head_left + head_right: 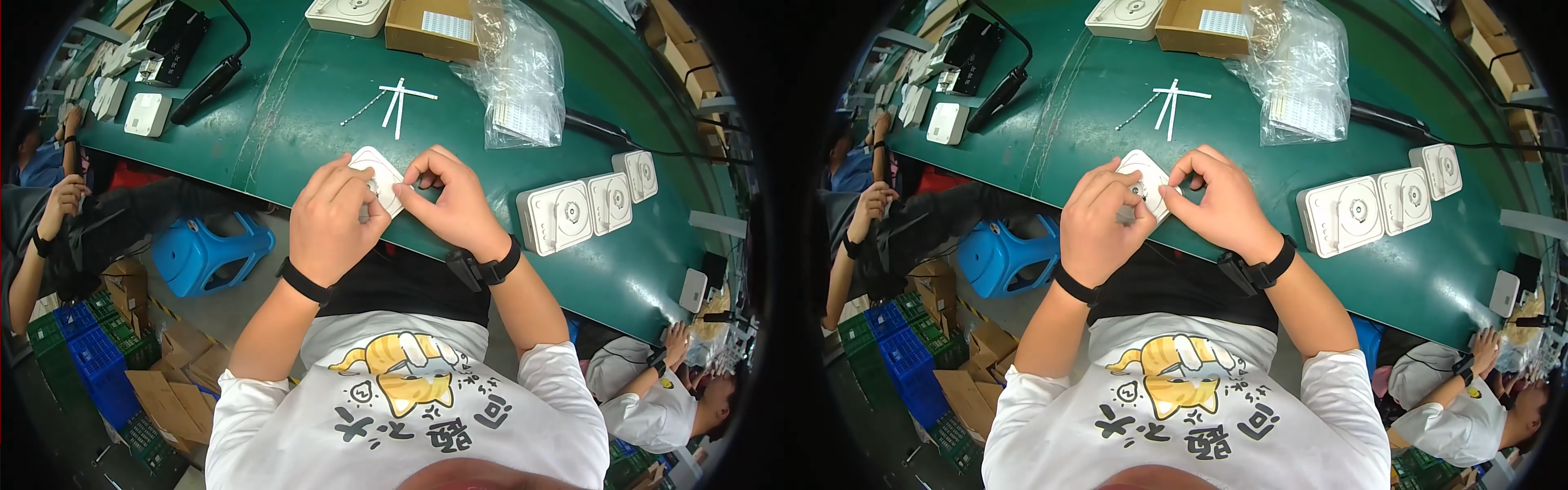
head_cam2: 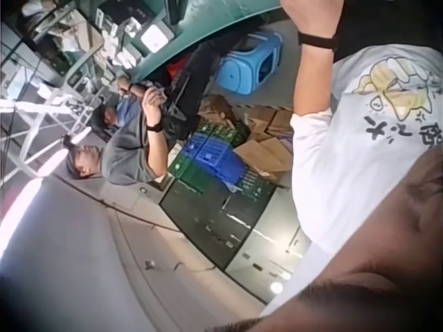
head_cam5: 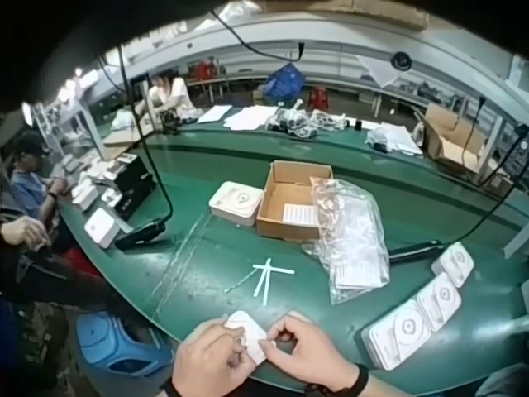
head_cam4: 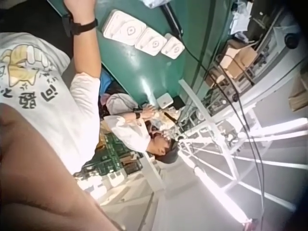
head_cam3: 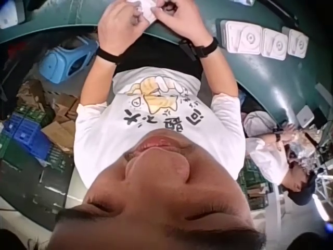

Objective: The person assembles electronic devices by placing a circular component into a white plastic housing and inserting a small light strip. They repeat this process for several units, occasionally stopping to separate a stack of light strips before continuing the assembly.

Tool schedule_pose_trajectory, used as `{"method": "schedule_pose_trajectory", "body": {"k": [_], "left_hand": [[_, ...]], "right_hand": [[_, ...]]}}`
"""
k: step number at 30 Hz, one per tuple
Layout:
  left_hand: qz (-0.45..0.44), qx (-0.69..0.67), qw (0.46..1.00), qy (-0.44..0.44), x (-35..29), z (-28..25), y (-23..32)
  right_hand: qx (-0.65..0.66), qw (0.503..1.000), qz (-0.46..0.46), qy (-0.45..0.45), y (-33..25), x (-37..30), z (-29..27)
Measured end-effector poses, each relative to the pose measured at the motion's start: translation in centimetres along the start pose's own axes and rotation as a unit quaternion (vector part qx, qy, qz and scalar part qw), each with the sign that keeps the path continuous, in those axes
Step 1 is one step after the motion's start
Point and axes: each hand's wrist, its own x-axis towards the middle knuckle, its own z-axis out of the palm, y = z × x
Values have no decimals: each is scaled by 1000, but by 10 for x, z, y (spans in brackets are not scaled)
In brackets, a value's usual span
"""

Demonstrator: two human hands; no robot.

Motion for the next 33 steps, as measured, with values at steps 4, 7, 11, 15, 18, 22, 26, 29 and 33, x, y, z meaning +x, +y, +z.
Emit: {"method": "schedule_pose_trajectory", "body": {"k": [4, 7, 11, 15, 18, 22, 26, 29, 33], "left_hand": [[-20, -26, 999, 13, 1, -2, -1], [-61, -101, 989, -86, 10, -17, -11], [-187, -277, 927, -170, 25, -14, -40], [-200, -341, 898, -195, 15, -5, -63], [-235, -387, 878, -154, -2, 16, -39], [-225, -438, 853, -171, 38, -1, -41], [-88, -243, 964, -67, 113, 2, -83], [1, -66, 998, 22, 167, 18, -136], [86, 183, 979, 38, 186, 39, -190]], "right_hand": [[3, 1000, -2, -4, 0, 0, 1], [1, 1000, -3, 8, 0, 0, 2], [-14, 999, 29, -13, -3, 1, -3], [-154, 963, -219, 13, -24, -4, 9], [-243, 946, -212, -16, -47, -26, 31], [-327, 933, -147, -7, -40, -57, 14], [-412, 902, -90, 87, -30, -81, -21], [-443, 882, -53, 150, -35, -90, -28], [-463, 867, -29, 184, -30, -94, -34]]}}
